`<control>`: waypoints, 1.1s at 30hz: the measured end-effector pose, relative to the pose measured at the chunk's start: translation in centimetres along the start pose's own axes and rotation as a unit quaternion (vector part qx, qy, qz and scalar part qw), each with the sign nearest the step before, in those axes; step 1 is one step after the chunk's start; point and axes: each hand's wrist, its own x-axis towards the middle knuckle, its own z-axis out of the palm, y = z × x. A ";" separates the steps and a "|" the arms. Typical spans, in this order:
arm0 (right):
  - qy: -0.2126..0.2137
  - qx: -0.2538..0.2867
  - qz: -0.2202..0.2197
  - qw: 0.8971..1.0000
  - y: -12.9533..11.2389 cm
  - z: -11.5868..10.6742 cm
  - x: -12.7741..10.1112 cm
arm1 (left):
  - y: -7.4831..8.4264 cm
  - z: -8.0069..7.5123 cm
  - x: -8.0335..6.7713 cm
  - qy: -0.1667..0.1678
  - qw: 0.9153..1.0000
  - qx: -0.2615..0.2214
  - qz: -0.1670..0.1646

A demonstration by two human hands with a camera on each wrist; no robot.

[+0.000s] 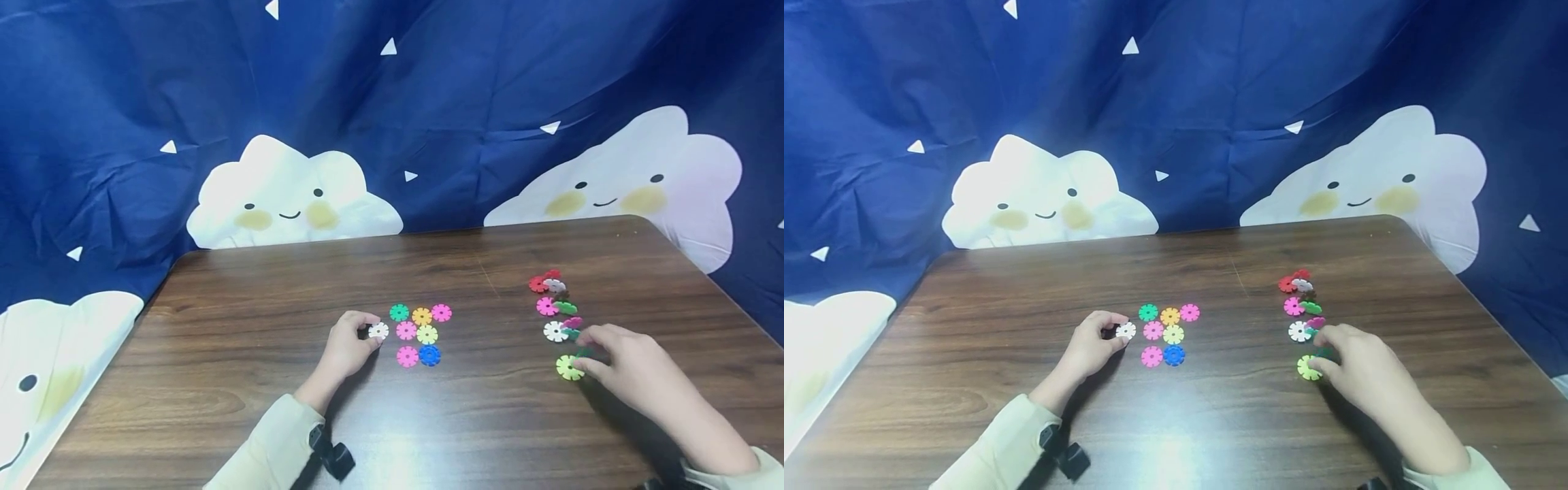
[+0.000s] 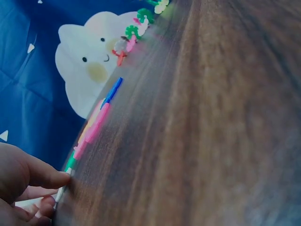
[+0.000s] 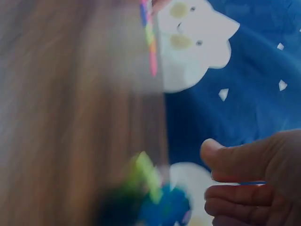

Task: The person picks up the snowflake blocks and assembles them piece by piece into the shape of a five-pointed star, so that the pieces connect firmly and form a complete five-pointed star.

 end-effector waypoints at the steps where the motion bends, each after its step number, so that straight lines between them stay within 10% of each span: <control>1: 0.005 0.006 -0.009 1.000 -0.5 0.0 0.4 | 0.1 0.0 0.0 0.000 1.000 0.000 0.000; 14: -0.188 0.173 0.045 0.966 -6.4 3.7 7.1 | 0.2 0.0 0.0 -0.002 1.000 0.002 -0.002; 33: -0.215 0.174 0.075 0.958 -7.8 10.2 13.0 | 0.8 -0.6 1.2 -0.059 0.997 0.042 -0.023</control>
